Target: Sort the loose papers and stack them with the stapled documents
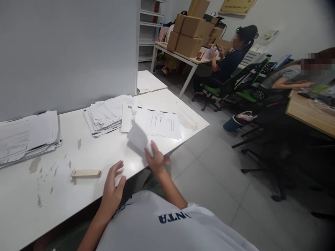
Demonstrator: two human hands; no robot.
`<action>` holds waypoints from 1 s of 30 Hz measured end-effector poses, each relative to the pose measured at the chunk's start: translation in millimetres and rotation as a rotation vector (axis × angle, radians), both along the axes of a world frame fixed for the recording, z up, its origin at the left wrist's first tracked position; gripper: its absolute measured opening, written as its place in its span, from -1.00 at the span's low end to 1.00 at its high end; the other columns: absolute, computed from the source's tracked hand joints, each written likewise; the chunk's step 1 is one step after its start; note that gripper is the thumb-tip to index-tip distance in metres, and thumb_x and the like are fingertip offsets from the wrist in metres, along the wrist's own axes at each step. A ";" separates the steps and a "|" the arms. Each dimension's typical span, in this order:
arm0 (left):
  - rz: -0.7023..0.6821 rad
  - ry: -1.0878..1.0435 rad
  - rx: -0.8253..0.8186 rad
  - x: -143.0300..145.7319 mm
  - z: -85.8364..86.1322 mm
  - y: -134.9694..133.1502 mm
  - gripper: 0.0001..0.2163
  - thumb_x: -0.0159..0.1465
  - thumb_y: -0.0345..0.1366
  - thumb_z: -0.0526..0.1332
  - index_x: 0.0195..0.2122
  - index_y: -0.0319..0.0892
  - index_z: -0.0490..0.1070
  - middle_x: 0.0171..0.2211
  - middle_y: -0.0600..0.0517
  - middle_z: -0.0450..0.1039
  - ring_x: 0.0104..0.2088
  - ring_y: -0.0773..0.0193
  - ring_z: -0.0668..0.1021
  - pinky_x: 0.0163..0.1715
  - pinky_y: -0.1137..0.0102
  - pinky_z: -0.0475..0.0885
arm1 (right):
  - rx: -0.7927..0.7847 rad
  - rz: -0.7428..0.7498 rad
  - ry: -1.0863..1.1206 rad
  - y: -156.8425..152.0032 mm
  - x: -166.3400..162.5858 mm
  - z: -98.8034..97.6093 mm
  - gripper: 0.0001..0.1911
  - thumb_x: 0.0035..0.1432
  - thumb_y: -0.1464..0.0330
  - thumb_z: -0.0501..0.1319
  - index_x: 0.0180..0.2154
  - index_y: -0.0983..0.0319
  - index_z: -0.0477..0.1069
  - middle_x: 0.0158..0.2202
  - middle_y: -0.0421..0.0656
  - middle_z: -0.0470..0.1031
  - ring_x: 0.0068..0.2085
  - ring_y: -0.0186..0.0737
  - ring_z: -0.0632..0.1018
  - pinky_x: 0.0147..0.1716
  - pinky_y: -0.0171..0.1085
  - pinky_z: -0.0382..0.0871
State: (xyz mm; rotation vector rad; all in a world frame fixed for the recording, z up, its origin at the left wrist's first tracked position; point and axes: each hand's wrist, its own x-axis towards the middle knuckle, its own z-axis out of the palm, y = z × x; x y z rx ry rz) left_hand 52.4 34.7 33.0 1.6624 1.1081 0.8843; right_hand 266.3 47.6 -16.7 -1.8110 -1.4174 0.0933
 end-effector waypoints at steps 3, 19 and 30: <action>-0.088 -0.374 -0.301 23.5 -0.3 8.5 -0.35 0.29 0.13 0.01 0.31 -0.10 0.05 0.31 -0.18 0.11 0.22 0.04 0.34 0.12 0.18 0.36 | 0.047 0.387 -0.118 -24.8 -41.7 -0.2 -0.44 0.35 0.22 -0.04 0.33 0.19 0.06 0.22 -0.04 0.32 0.18 -0.07 0.42 0.12 -0.09 0.39; 0.376 -0.483 -0.573 -1.0 -7.1 12.9 -0.49 0.11 0.00 0.31 -0.03 -0.28 0.46 -0.06 -0.21 0.53 0.08 -0.05 0.48 0.11 0.12 0.38 | -0.178 -0.024 0.148 -26.2 -3.3 2.3 -0.30 0.31 0.04 -0.04 0.29 0.37 0.09 0.30 0.12 0.16 0.32 0.00 0.18 0.31 0.11 -0.08; 0.364 -0.126 -0.232 2.8 -28.6 8.3 -0.41 0.21 -0.18 0.23 0.25 -0.16 0.17 0.21 -0.20 0.28 0.19 0.04 0.39 0.17 0.14 0.29 | -0.379 0.351 0.096 -2.2 5.7 5.9 -0.29 0.29 0.08 0.05 0.34 0.27 0.00 0.39 0.02 -0.09 0.40 -0.05 -0.04 0.34 0.05 -0.12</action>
